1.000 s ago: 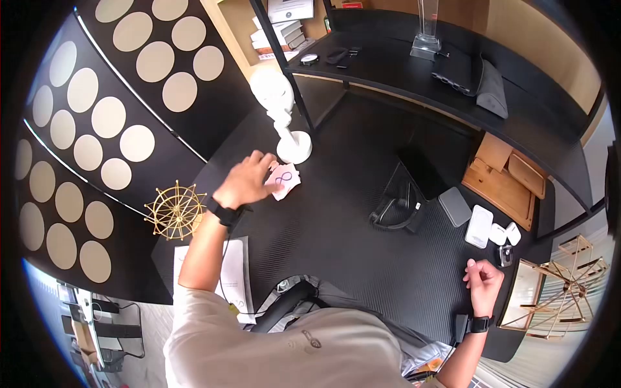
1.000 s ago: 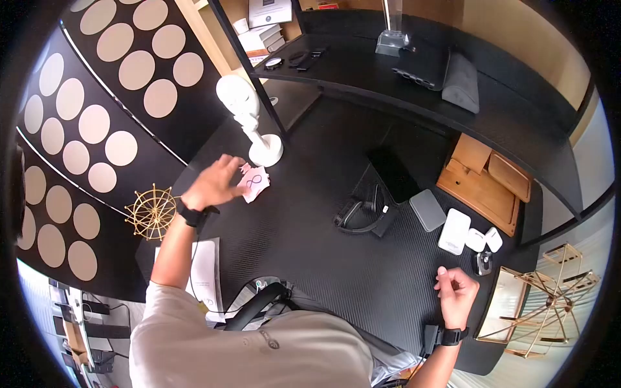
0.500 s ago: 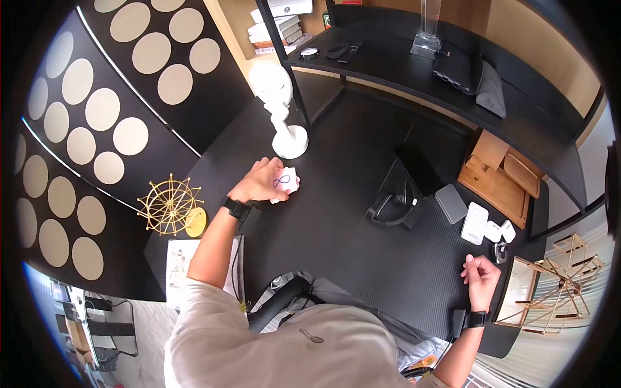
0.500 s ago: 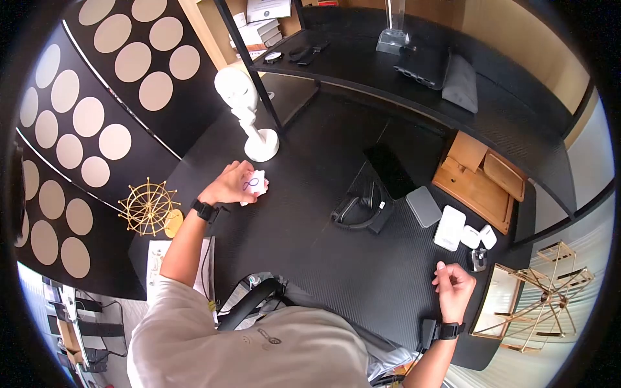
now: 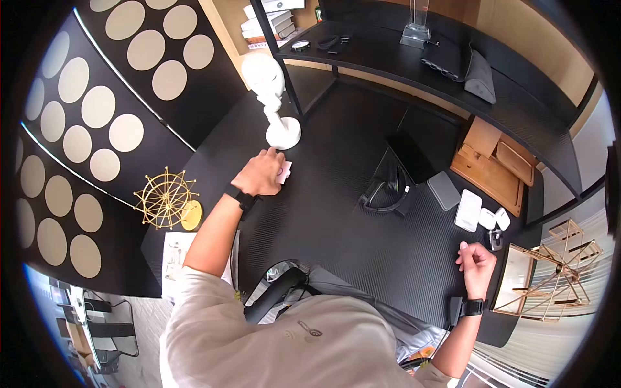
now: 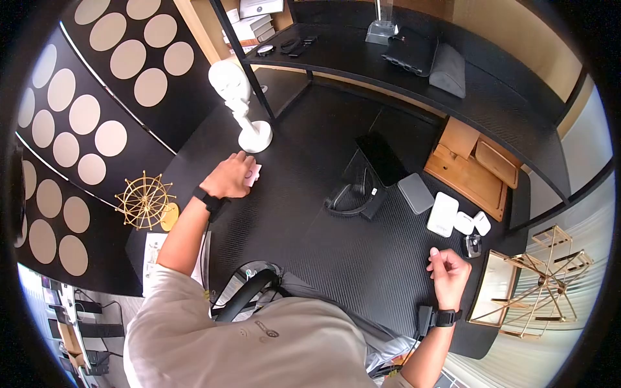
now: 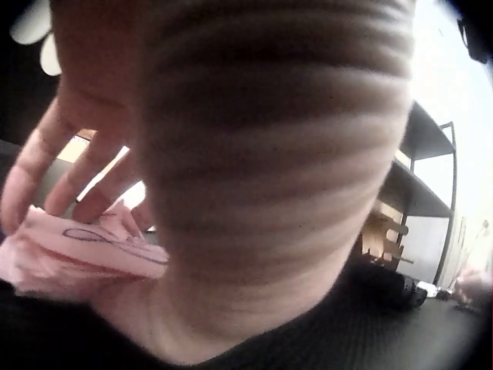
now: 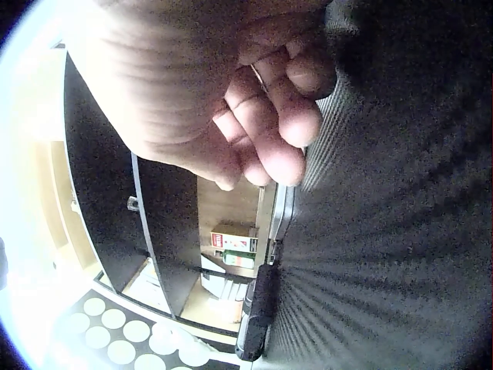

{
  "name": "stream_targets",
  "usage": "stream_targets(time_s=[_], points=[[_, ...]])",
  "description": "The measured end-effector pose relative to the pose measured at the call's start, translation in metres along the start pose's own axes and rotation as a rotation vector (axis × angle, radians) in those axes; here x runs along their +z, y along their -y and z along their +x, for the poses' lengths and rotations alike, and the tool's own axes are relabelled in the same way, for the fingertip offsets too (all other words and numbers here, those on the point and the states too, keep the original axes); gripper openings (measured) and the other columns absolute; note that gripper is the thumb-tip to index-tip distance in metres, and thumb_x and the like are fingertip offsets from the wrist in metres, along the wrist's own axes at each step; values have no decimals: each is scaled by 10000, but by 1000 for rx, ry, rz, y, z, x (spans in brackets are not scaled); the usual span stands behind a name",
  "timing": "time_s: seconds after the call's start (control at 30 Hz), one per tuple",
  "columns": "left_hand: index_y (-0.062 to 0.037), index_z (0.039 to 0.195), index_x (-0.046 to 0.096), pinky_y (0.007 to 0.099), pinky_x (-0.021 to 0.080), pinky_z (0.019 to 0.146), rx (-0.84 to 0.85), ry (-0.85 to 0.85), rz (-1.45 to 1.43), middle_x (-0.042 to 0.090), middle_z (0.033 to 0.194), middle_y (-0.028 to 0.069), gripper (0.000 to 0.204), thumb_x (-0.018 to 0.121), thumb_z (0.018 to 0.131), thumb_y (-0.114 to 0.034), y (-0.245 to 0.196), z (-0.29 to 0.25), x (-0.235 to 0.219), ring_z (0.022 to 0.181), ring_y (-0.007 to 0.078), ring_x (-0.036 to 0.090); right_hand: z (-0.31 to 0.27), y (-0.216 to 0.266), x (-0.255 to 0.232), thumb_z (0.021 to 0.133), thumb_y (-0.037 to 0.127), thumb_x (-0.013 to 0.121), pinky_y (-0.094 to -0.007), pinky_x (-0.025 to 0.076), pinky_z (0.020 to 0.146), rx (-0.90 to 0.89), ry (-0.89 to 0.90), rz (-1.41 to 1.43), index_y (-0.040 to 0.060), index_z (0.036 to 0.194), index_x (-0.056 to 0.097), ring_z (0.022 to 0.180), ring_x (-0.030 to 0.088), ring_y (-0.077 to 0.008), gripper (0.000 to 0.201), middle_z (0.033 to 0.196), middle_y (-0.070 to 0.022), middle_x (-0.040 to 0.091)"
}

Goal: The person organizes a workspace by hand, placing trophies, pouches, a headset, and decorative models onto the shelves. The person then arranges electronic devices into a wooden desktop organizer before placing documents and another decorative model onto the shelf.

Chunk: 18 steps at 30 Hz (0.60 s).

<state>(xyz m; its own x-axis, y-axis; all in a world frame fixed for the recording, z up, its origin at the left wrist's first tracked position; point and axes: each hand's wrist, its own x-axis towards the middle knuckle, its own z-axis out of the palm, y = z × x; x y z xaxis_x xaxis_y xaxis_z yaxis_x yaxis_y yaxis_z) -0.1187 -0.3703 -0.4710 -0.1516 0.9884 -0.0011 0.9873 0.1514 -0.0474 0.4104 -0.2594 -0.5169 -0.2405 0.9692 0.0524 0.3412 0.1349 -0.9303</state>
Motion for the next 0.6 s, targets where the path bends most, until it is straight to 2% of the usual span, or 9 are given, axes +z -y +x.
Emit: stream_targets(time_s=[0.07, 0.1, 0.27, 0.33, 0.37, 0.43, 0.47, 0.53, 0.6], points=[[-1, 1014, 655, 450, 561, 859, -3, -47, -35, 657, 997, 214, 265, 698, 792, -140, -1, 8, -1, 937, 394, 669, 0, 2, -1, 985, 151, 682, -206, 384, 462, -2, -4, -10, 16, 715, 634, 517, 520, -39, 306, 642, -12, 626], [-3, 964, 692, 442, 567, 830, 47, -146, -119, 693, 956, 203, 197, 680, 828, -145, -3, 7, -4, 864, 389, 692, 0, 2, -2, 984, 152, 684, -207, 383, 462, -2, -7, -19, 13, 713, 635, 519, 521, -39, 308, 646, -13, 628], [-25, 1009, 723, 420, 560, 850, 105, -67, -328, 713, 1015, 175, 244, 725, 808, -163, 15, 10, -9, 924, 372, 696, 0, 1, 0, 963, 148, 717, -205, 389, 452, -18, -46, 12, 8, 729, 668, 491, 525, -34, 277, 581, -3, 619], [-28, 1019, 721, 424, 553, 869, 31, 27, -453, 719, 1001, 168, 349, 816, 738, -212, 14, 8, -15, 948, 355, 700, 0, 0, 1, 962, 155, 718, -205, 400, 455, -13, -31, 6, 6, 730, 669, 498, 539, -36, 281, 584, -7, 624], [-28, 1019, 721, 424, 553, 869, 28, 25, -454, 719, 1001, 168, 349, 816, 738, -212, 10, 6, -21, 948, 355, 700, 1, 0, 1, 962, 155, 718, -205, 400, 455, -15, -28, 5, 6, 730, 669, 498, 539, -36, 281, 584, -7, 624], [-34, 1113, 700, 430, 537, 889, -20, 137, -450, 684, 1046, 174, 574, 914, 638, -275, -2, 1, -32, 1011, 365, 669, 0, -1, 0, 962, 162, 719, -205, 407, 456, 1, -16, -4, 7, 731, 670, 504, 550, -38, 282, 585, -9, 627], [-34, 1113, 700, 430, 537, 889, -21, 139, -451, 684, 1046, 174, 574, 914, 638, -275, -4, 1, -27, 1011, 365, 669, 1, -1, 1, 962, 162, 719, -205, 407, 456, 2, -15, -4, 7, 731, 670, 504, 550, -38, 282, 585, -9, 627], [-35, 1164, 672, 438, 529, 902, -24, 99, -265, 653, 1079, 178, 767, 967, 528, -345, -7, 0, -18, 1034, 381, 650, 0, 0, 1, 962, 167, 719, -207, 405, 453, -20, -33, -10, 8, 732, 671, 502, 549, -41, 283, 582, -10, 625], [-23, 1149, 665, 447, 530, 898, -27, 126, -300, 639, 1084, 191, 708, 938, 563, -311, -13, 0, -20, 1039, 389, 644, 1, -1, 1, 962, 168, 719, -207, 407, 454, -17, -34, -16, 9, 733, 672, 503, 550, -41, 283, 585, -10, 626]])
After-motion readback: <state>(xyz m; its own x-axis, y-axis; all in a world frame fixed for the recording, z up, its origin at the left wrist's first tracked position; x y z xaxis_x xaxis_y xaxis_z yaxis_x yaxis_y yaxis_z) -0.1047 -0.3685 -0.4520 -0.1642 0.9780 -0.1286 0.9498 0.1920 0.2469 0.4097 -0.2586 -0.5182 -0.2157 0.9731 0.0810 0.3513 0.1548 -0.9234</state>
